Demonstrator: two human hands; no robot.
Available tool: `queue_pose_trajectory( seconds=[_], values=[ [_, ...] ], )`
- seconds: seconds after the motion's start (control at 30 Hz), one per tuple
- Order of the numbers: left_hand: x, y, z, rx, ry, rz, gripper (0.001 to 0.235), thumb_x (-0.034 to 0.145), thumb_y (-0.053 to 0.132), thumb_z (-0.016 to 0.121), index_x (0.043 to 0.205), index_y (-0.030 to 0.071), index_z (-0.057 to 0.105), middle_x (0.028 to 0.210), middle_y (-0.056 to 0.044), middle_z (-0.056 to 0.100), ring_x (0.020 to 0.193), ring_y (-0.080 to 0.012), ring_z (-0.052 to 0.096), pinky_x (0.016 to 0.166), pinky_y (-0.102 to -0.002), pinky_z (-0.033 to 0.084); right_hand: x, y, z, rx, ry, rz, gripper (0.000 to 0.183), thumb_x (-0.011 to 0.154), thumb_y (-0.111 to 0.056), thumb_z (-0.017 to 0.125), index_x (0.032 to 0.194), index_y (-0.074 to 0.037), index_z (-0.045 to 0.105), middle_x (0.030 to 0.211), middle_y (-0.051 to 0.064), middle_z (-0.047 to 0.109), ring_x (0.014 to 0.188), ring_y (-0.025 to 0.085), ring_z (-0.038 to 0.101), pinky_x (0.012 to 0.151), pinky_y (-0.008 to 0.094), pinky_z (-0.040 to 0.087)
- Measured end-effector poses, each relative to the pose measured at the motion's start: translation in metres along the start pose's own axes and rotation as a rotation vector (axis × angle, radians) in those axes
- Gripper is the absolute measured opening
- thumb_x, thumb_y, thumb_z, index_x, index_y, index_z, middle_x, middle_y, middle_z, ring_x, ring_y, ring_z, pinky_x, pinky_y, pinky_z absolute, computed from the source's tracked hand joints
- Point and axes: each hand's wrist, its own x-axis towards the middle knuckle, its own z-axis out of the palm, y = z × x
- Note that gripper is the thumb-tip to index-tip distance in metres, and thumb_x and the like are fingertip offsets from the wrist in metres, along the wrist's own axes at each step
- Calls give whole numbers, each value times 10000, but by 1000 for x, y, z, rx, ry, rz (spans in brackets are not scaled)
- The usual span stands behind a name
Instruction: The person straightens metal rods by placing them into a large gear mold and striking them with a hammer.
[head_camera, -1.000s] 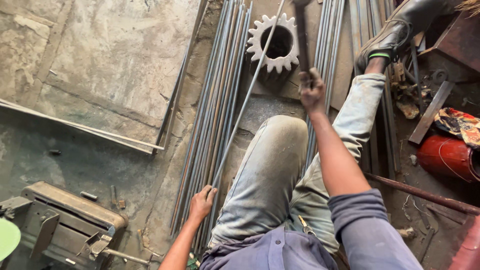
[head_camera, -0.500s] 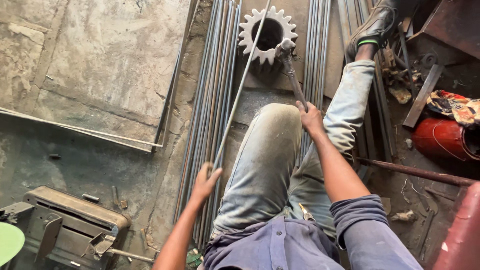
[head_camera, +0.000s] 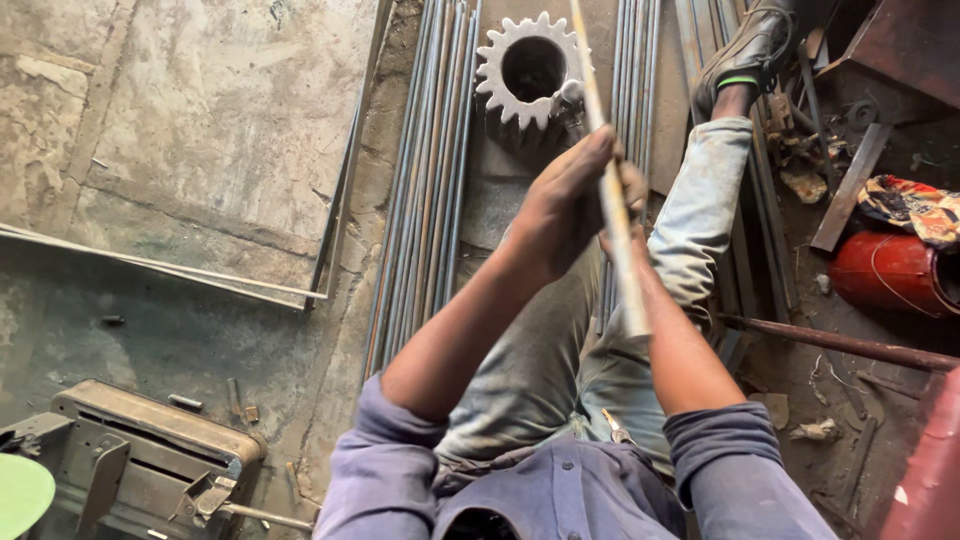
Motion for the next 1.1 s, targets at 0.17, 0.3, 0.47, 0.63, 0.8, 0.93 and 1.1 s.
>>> queue_pose_trajectory(
  seconds=[0.17,0.3,0.47,0.63,0.8,0.93,1.1],
  values=[
    [28,-9,1,-183,-185,49,292,1137,356,503,1142,65,517,915,-127,633,686,-142,562,614,-266,471,2,26,16,-92,2,-134,623,1035,-368,600,1536,-25,460,1422,303,594,1323,410,553,1062,486,435],
    [41,-8,-9,-287,-386,15,311,1199,359,483,1122,58,499,823,-88,598,629,-128,524,616,-268,443,7,64,36,-196,-169,130,561,1010,-371,595,1466,-49,541,1408,244,622,1344,348,566,1081,459,446],
    [38,-7,-9,-243,-404,73,305,1164,380,484,1163,75,490,913,-165,667,645,-165,584,654,-300,478,5,76,40,17,-102,93,488,1052,-403,574,1353,-18,591,1229,186,620,1127,287,557,916,417,440],
    [-2,-9,-24,-233,-18,7,310,1102,317,507,1234,39,539,975,-149,681,811,-190,693,761,-327,579,-7,64,33,398,-79,106,479,1095,-435,553,1239,12,641,1050,128,619,910,227,549,751,375,434],
    [-93,-2,-106,47,310,-117,268,1078,292,550,1082,27,585,768,-114,696,682,-214,717,629,-335,600,-18,24,10,545,-92,502,538,1078,-518,563,1042,7,679,710,40,538,528,139,457,439,331,361],
    [-154,-31,-204,310,439,-334,264,1060,282,554,1008,32,619,687,-31,616,551,-136,581,527,-279,503,-24,-3,-18,678,-37,261,526,1028,-561,554,955,-45,627,638,-33,512,459,76,475,373,278,402],
    [-185,-96,-309,603,676,-280,283,1053,330,557,958,71,621,628,22,504,526,-82,462,483,-255,394,6,-69,-59,816,18,-168,530,1038,-598,553,964,-77,622,631,-26,526,463,75,488,392,257,400]
  ],
)
